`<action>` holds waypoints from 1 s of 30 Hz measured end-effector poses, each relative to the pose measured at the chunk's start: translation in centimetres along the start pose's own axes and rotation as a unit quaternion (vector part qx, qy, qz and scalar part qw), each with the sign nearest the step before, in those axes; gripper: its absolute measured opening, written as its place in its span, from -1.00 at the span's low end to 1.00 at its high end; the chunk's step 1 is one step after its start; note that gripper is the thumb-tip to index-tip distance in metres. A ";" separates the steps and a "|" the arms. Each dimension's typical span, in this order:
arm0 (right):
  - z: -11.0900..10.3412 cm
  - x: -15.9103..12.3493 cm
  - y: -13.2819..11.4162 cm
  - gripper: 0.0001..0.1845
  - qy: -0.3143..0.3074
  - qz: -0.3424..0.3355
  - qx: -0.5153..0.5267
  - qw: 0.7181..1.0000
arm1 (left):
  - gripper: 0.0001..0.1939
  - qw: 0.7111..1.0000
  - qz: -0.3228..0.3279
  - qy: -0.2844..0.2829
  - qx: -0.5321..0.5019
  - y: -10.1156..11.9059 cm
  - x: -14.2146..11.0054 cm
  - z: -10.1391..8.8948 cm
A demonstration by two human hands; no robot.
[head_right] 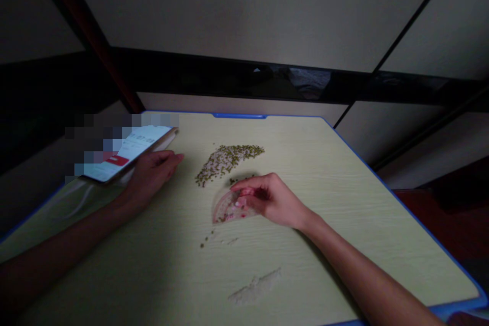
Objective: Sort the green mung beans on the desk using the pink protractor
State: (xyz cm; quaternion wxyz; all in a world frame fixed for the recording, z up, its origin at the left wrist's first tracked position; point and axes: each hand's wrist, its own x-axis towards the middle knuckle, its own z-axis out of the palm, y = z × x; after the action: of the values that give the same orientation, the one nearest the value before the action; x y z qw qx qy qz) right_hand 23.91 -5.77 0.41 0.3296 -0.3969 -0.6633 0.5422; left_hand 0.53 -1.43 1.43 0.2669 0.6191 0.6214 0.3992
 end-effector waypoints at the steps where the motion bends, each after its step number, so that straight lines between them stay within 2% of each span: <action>1: 0.0 0.0 0.0 -0.74 -0.003 -0.001 -0.001 1.000 | -0.66 1.000 0.000 0.000 0.001 0.0 0.0 0.0; 11: 0.0 -0.2 0.0 -0.77 -0.043 -0.006 0.019 0.999 | -0.66 1.000 -0.002 -0.001 -0.001 0.0 -0.1 0.0; 30: 0.5 -0.1 -0.1 -0.75 -0.019 -0.015 -0.013 1.000 | -0.66 1.000 0.000 -0.002 -0.005 0.0 0.1 0.0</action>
State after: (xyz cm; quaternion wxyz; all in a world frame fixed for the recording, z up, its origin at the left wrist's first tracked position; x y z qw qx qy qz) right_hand 23.50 -6.13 0.39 0.3199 -0.3812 -0.6821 0.5357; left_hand 0.52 -1.37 1.43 0.2710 0.6182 0.6193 0.4011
